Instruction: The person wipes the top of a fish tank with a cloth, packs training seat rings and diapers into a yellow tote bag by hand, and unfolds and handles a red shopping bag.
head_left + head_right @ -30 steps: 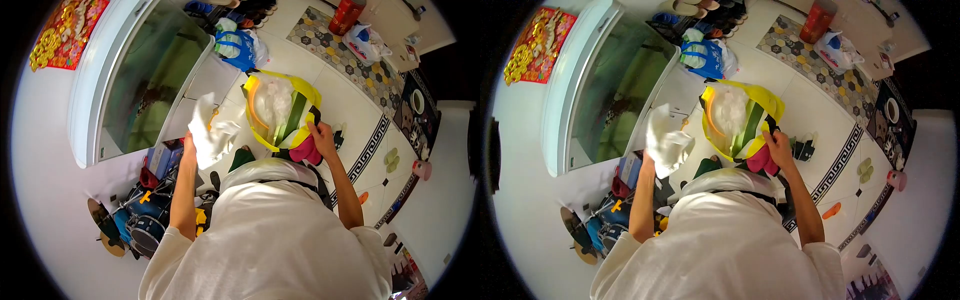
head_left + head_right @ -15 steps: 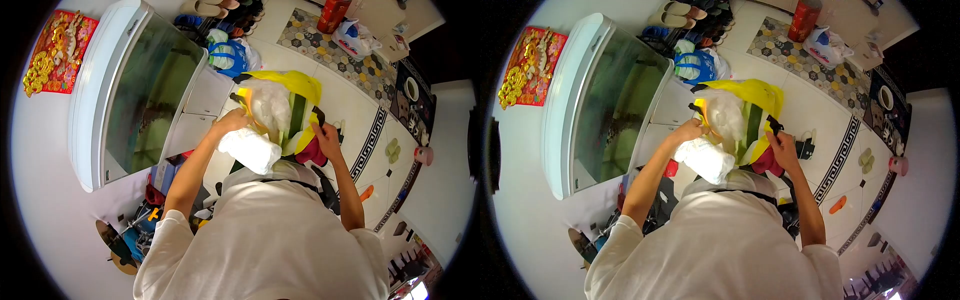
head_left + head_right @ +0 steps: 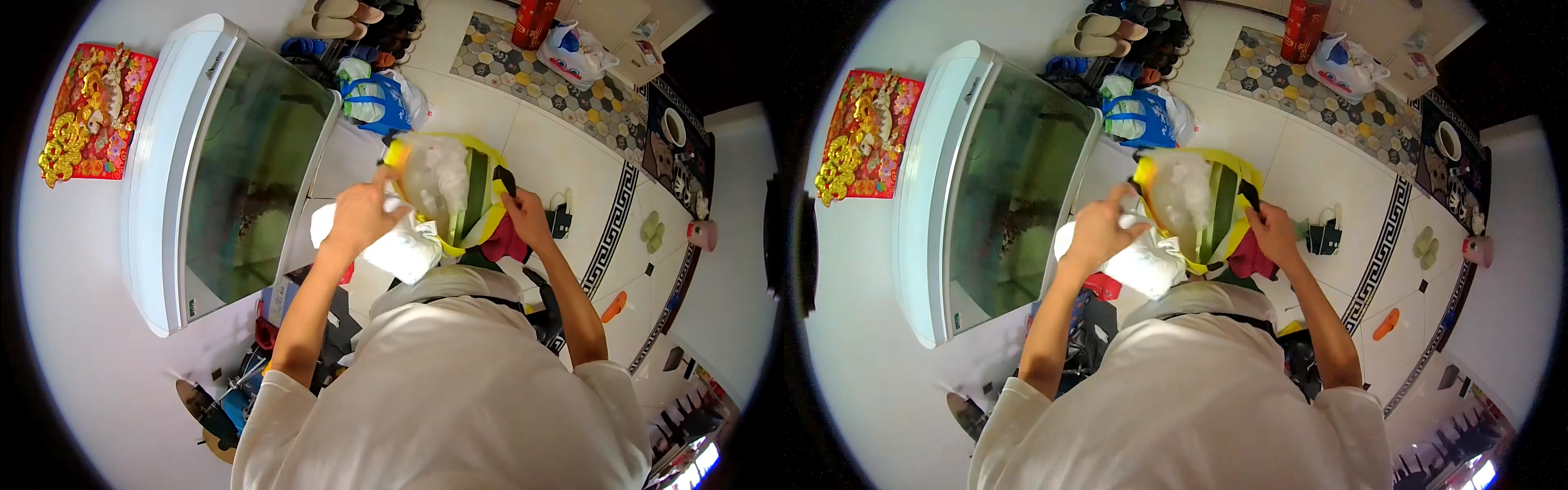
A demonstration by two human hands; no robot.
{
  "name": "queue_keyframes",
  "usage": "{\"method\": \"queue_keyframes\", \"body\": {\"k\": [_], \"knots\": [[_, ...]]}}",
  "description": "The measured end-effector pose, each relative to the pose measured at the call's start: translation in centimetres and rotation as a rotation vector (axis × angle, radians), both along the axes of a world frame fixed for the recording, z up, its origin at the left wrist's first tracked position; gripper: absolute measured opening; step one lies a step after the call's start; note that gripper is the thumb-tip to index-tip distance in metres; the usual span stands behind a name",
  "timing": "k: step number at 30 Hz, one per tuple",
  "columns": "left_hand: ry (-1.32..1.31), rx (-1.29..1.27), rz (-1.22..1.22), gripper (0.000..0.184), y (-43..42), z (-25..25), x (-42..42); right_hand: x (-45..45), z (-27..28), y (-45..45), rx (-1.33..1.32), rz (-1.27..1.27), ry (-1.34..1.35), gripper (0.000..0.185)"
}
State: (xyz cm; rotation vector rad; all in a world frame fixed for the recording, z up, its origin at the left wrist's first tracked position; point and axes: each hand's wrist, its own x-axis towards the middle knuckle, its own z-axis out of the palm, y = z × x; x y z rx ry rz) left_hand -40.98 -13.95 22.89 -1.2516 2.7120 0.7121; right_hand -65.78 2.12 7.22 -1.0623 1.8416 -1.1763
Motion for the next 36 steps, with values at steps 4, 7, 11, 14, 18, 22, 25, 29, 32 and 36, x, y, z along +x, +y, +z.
{"method": "queue_keyframes", "body": {"k": [4, 7, 11, 14, 18, 22, 25, 29, 32, 36], "knots": [[-0.160, 0.169, -0.107, 0.069, 0.7, -3.9, -4.7, 1.9, 2.4, -0.9, 0.025, -0.021, -0.022, 0.032], [-0.024, 0.356, -0.026, 0.047, -1.0, -10.9, -6.5, 1.6, 3.5, -0.3, 0.009, -0.027, 0.045, 0.031], [0.333, 0.542, -0.030, 0.033, -1.7, -12.4, -4.7, 0.3, 2.7, 1.5, -0.036, -0.137, 0.104, 0.031], [0.207, 0.681, 0.374, 0.040, -1.9, -5.9, -1.5, -1.5, 1.2, 2.5, 0.008, -0.259, 0.028, 0.032], [0.407, 0.862, 0.713, 0.041, -3.3, -6.9, 6.9, -1.6, 0.3, 2.9, -0.067, -0.299, -0.225, 0.030], [0.654, 0.955, 0.920, 0.036, -3.8, -7.6, 12.7, -1.8, -0.8, 2.6, -0.079, -0.267, -0.238, 0.029], [0.749, 0.898, 1.041, 0.034, -3.2, -6.5, 14.4, -3.3, -2.8, 3.8, -0.019, -0.218, -0.160, 0.025], [0.761, 0.818, 1.013, 0.038, -2.8, -5.4, 18.5, -4.9, -1.2, 5.4, -0.070, -0.218, -0.272, 0.023], [0.516, 0.535, 0.897, 0.041, -2.6, -5.5, 21.1, -6.2, -1.0, 7.5, -0.116, -0.248, -0.494, 0.021], [0.114, 0.223, 0.261, 0.049, -2.3, -5.1, 20.7, -7.5, -0.7, 9.2, -0.143, -0.299, -0.577, 0.020]]}}
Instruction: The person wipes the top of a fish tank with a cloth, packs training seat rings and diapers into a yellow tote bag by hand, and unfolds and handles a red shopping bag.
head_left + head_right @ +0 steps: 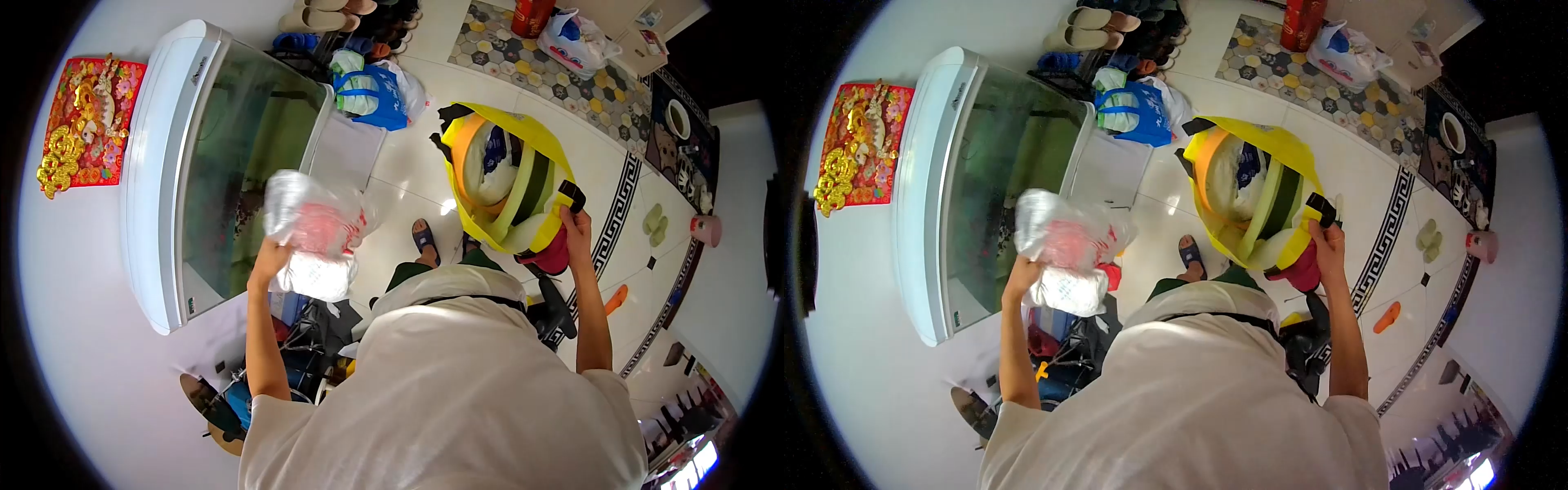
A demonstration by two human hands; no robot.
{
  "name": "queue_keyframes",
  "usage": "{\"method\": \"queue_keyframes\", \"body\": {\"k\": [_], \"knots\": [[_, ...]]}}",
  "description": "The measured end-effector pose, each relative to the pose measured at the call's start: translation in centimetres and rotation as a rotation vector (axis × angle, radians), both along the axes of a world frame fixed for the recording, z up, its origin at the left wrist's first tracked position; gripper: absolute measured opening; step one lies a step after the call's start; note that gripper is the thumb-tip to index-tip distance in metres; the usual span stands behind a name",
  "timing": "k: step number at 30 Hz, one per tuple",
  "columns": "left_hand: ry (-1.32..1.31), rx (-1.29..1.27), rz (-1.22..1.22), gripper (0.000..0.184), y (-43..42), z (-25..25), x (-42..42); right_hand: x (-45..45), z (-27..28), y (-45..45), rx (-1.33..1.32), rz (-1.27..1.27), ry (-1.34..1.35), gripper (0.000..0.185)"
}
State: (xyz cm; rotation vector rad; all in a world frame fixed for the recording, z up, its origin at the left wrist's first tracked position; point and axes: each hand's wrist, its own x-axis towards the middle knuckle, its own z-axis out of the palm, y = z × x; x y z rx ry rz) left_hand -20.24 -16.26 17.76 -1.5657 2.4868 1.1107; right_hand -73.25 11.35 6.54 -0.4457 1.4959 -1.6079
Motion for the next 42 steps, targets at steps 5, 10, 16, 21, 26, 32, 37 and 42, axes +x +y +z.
{"method": "queue_keyframes", "body": {"k": [5, 10, 16, 21, 26, 32, 37, 42], "knots": [[-0.413, -0.002, -0.331, 0.051, 1.4, 2.5, -10.8, -0.9, 1.3, 1.0, 0.002, 0.019, -0.002, 0.019], [-0.398, 0.153, -0.473, 0.054, 1.4, 0.6, -17.4, -1.5, 1.6, 2.2, -0.004, 0.007, -0.054, 0.019], [-0.104, 0.360, -0.273, 0.098, 2.5, -5.0, -22.8, -0.7, 1.0, 2.7, 0.161, 0.128, 0.215, 0.016], [-0.293, 0.305, -0.229, 0.072, 2.8, -5.0, -26.2, 4.3, 2.4, -2.3, 0.070, 0.265, 0.330, 0.022], [0.004, 0.438, 0.230, 0.042, 2.1, -3.7, -24.5, 5.6, 1.1, -5.5, 0.041, 0.204, 0.253, 0.023], [0.316, 0.485, 0.173, 0.012, 2.1, -0.7, -27.3, -0.5, -0.6, -5.6, 0.136, 0.085, 0.236, 0.029], [0.381, 0.379, 0.096, 0.009, -0.1, -1.9, -30.4, -4.6, 2.0, -3.6, 0.241, 0.024, 0.298, 0.059], [0.487, 0.352, 0.085, 0.006, -3.8, -4.0, -32.3, -9.4, 0.0, -0.4, 0.337, 0.162, 0.413, 0.044]]}}
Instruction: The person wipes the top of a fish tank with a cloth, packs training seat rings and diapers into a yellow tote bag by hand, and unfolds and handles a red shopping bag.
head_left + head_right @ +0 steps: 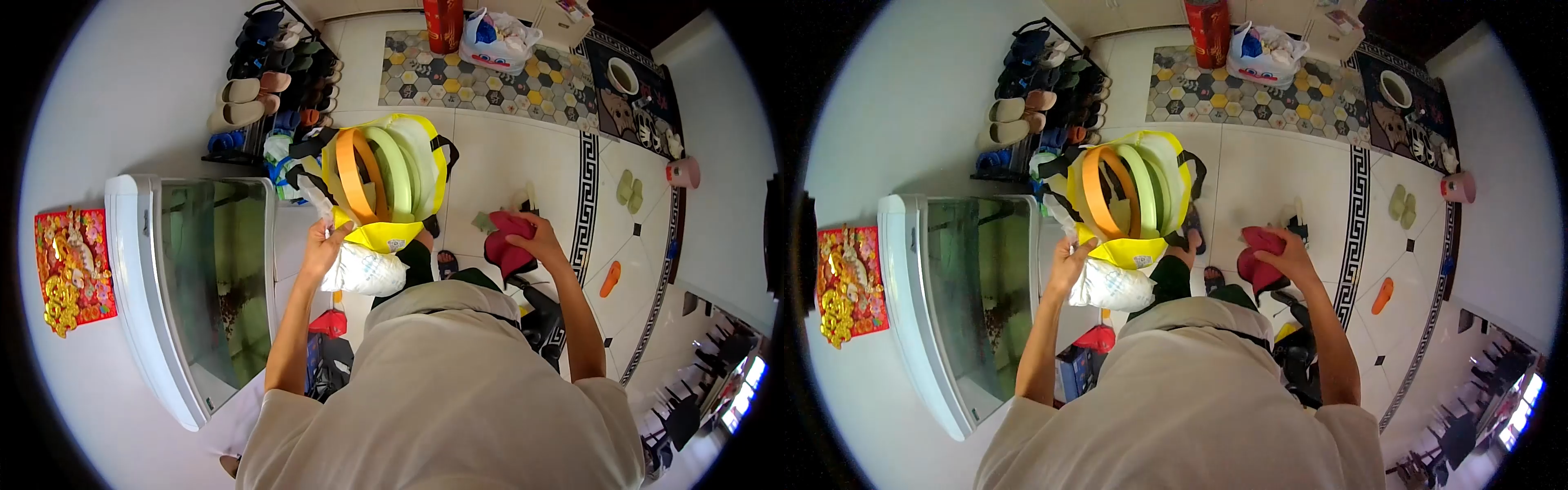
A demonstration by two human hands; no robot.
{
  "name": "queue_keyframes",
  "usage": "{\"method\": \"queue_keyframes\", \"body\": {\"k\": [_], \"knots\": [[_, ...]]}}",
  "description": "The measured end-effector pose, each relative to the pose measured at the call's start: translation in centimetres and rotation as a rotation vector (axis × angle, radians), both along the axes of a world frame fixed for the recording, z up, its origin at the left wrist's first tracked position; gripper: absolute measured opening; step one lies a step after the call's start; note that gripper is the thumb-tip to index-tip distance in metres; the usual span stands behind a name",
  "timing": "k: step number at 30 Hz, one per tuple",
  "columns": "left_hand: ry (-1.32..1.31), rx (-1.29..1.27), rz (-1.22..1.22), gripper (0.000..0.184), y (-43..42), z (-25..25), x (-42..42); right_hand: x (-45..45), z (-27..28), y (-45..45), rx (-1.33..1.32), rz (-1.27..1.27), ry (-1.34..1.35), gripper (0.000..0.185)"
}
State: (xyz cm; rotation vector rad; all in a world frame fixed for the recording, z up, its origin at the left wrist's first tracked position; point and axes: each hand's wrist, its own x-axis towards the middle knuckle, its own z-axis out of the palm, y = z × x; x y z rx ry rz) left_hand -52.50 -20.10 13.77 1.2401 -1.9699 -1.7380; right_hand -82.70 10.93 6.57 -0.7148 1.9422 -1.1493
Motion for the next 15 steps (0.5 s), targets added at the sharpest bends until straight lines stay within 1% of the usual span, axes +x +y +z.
{"method": "queue_keyframes", "body": {"k": [1, 4, 5, 8, 9, 12, 13, 15], "knots": [[0.012, -0.024, 0.001, 0.005, -0.9, -0.3, -0.4, -0.9, -0.3, -0.2, 0.040, 0.011, -0.041, 0.040], [-0.043, -0.149, 0.047, 0.005, -3.6, 0.8, -2.8, -3.7, -0.6, -1.9, 0.012, -0.156, -0.048, 0.029], [-0.070, -0.096, 0.046, 0.005, -5.3, 0.1, -3.0, -4.7, -0.4, -2.7, -0.038, -0.206, 0.009, 0.021], [-0.080, -0.116, 0.007, 0.005, -9.8, -1.5, -4.8, -8.2, 1.5, -5.5, 0.041, -0.261, 0.273, 0.015], [-0.054, -0.080, 0.045, 0.004, -10.7, -2.0, -6.0, -9.3, 3.2, -6.7, 0.161, -0.274, 0.338, 0.018], [-0.100, -0.143, -0.045, 0.004, -14.0, -4.3, -8.6, -13.3, 3.5, -8.8, 0.399, -0.255, 0.380, 0.022], [-0.150, -0.216, -0.068, 0.006, -14.8, -4.9, -9.6, -14.9, 1.7, -8.8, 0.354, -0.192, 0.652, 0.024], [-0.154, -0.176, -0.042, 0.008, -16.5, -6.0, -12.1, -18.1, 2.5, -11.0, 0.207, -0.286, 0.698, 0.023]]}}
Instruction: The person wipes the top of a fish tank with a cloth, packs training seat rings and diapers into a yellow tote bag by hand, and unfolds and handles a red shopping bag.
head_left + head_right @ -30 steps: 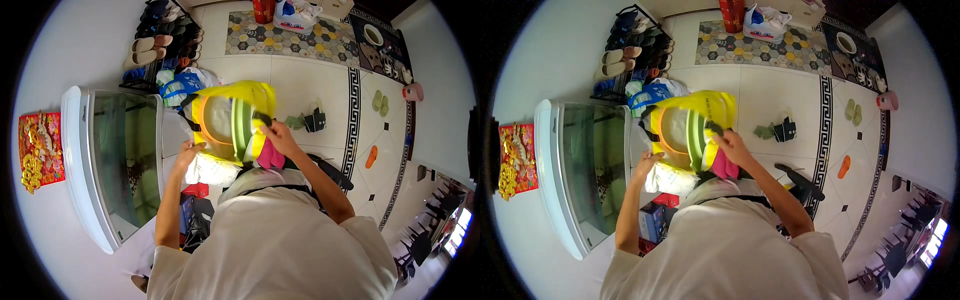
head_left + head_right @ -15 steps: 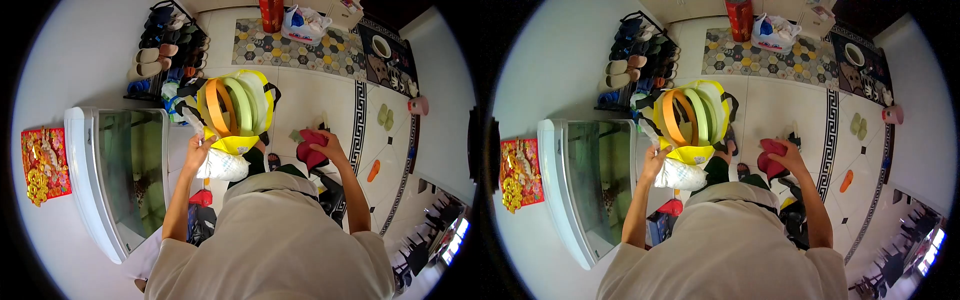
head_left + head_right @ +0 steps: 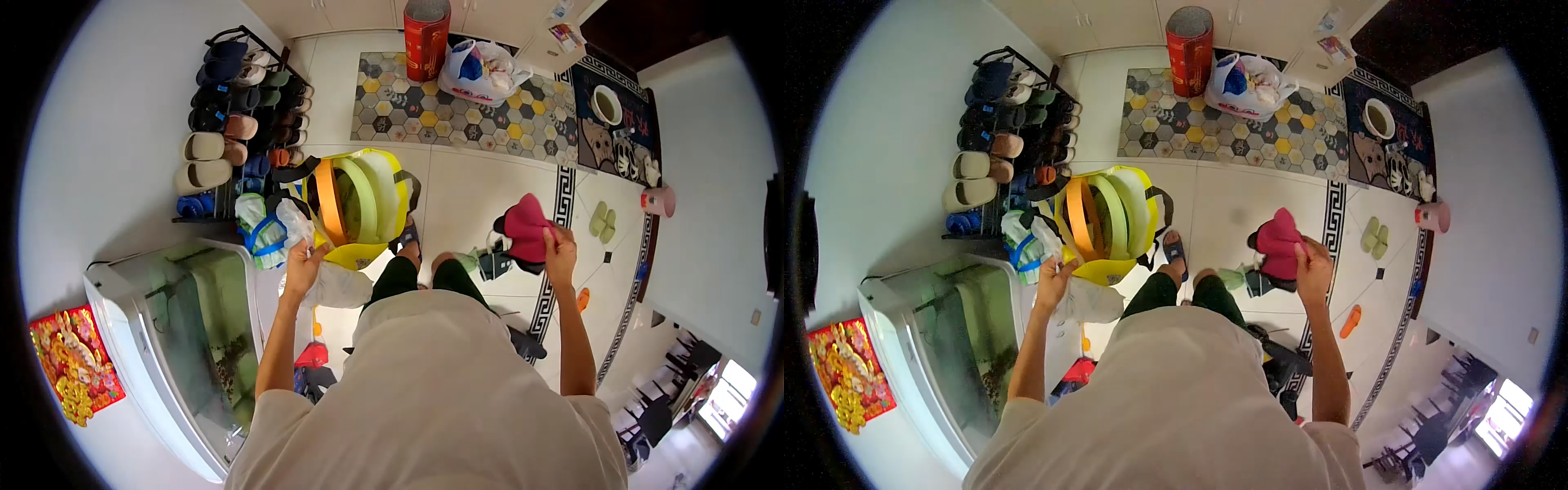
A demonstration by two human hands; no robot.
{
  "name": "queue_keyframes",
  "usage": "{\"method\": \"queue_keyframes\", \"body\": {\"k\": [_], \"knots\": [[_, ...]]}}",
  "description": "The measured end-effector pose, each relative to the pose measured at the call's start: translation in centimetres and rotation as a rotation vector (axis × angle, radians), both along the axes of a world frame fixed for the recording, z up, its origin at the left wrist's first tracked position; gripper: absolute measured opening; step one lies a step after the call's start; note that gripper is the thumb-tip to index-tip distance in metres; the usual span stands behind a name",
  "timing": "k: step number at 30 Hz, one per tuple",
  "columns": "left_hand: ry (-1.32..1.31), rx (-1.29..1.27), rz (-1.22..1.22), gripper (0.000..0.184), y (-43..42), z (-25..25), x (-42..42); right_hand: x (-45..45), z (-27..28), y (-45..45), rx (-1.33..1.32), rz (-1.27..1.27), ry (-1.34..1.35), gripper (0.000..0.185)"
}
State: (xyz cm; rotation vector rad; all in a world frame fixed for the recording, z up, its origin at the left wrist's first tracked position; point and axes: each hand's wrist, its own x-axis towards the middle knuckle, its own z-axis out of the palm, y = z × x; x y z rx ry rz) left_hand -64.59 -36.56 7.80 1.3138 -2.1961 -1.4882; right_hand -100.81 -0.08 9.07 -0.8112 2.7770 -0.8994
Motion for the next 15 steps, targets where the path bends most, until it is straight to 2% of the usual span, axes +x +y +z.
{"method": "queue_keyframes", "body": {"k": [3, 5, 8, 11, 12, 15], "knots": [[0.014, 0.075, 0.039, 0.006, -1.4, -0.6, -3.3, -4.8, 1.0, -1.9, -0.232, -0.050, 0.025, 0.024], [-0.006, 0.123, 0.047, 0.005, -2.1, -1.2, -5.4, -8.4, 0.8, -2.3, 0.013, -0.063, -0.081, 0.025], [-0.028, 0.110, 0.056, 0.006, -2.5, -0.4, -9.9, -14.2, 2.6, -4.1, 0.070, 0.073, 0.298, 0.025], [0.028, 0.171, 0.171, 0.008, -1.4, -1.4, -14.4, -21.1, 0.6, -4.7, 0.331, 0.215, 0.245, 0.025], [-0.001, 0.154, 0.165, 0.008, -0.9, -1.9, -15.8, -23.8, 0.8, -5.8, 0.557, 0.079, -0.142, 0.024], [-0.042, 0.106, 0.209, 0.008, 1.6, -3.5, -21.2, -31.7, -2.4, -6.6, -0.073, 0.172, 0.175, 0.025]]}}
